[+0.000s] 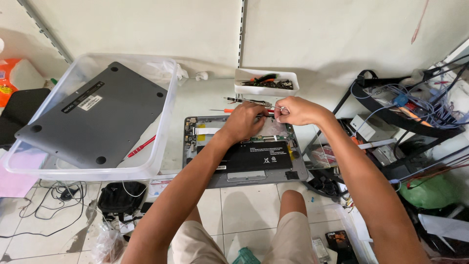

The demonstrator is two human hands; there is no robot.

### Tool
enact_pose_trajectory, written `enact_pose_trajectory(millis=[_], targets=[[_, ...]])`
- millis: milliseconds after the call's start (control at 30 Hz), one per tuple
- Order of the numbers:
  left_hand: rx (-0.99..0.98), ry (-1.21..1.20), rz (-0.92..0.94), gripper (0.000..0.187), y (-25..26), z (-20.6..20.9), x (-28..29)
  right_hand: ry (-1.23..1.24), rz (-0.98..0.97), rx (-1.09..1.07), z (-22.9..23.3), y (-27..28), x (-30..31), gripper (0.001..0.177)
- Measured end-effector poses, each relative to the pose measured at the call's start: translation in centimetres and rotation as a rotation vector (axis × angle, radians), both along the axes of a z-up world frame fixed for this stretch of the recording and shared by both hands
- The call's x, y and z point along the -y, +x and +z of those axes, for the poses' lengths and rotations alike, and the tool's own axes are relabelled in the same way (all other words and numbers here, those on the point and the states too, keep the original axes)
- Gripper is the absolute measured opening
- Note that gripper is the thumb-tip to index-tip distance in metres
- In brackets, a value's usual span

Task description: The person removes the back cover of a laptop, disconnects the battery connector, and uses a screwdriver to remove screws from the internal components. The back cover is placed in a plastic bin, and the person continues to unscrew parts inside the laptop chassis.

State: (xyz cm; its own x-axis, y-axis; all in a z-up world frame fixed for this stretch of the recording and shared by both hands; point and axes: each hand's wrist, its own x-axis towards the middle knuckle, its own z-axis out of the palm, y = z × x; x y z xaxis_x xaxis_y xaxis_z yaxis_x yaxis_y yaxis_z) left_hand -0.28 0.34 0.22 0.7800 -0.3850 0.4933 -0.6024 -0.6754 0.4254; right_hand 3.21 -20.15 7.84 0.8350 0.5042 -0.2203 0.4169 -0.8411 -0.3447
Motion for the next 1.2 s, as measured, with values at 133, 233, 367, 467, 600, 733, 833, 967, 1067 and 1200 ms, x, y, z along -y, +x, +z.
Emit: enact_pose_trajectory(millis=[133,233,367,467,600,733,833,967,1067,1200], targets=[[0.010,-0.002,-0.001,0.015,0.2,-0.1,0.2,0.017,0.028,-0.041,-0.4,0.7,0.3,0.015],[0.009,-0.003,-0.010,0.012,0.3,-0.1,0.2,0.014,0.038,-0.050,0.0,0.4,0.2,0.014],[0.001,-0.003,-0.002,0.012,0.0,0.3,0.1,0.032,0.051,-0.069,0.2,0.0,0.3,0.016],[0.008,0.008,0.005,0.012,-0.3,0.5,0.0,0.108,0.039,-0.047,1.1,-1.9,0.4,0.013],[0.074,0.034,0.001,0.010,0.0,0.1,0.1,0.319,-0.025,0.089,2.0,-4.6,0.7,0.018],[0.081,0.054,0.008,0.010,-0.2,0.3,0.1,0.431,-0.007,0.212,0.0,-4.8,1.3,0.013],[0.096,0.061,0.010,0.011,-0.2,0.4,0.3,0.487,0.032,0.339,-1.2,-4.6,1.4,0.007],[0.116,0.082,-0.035,0.014,-0.7,1.2,0.3,0.396,0.061,0.387,-1.0,-4.8,1.0,0.007],[0.154,0.070,-0.055,0.015,-0.8,1.4,0.1,0.311,0.056,0.357,-0.6,-4.8,0.9,0.008],[0.144,0.051,-0.070,0.019,-0.6,1.0,0.1,0.207,0.057,0.297,-0.3,-4.8,0.8,0.012]])
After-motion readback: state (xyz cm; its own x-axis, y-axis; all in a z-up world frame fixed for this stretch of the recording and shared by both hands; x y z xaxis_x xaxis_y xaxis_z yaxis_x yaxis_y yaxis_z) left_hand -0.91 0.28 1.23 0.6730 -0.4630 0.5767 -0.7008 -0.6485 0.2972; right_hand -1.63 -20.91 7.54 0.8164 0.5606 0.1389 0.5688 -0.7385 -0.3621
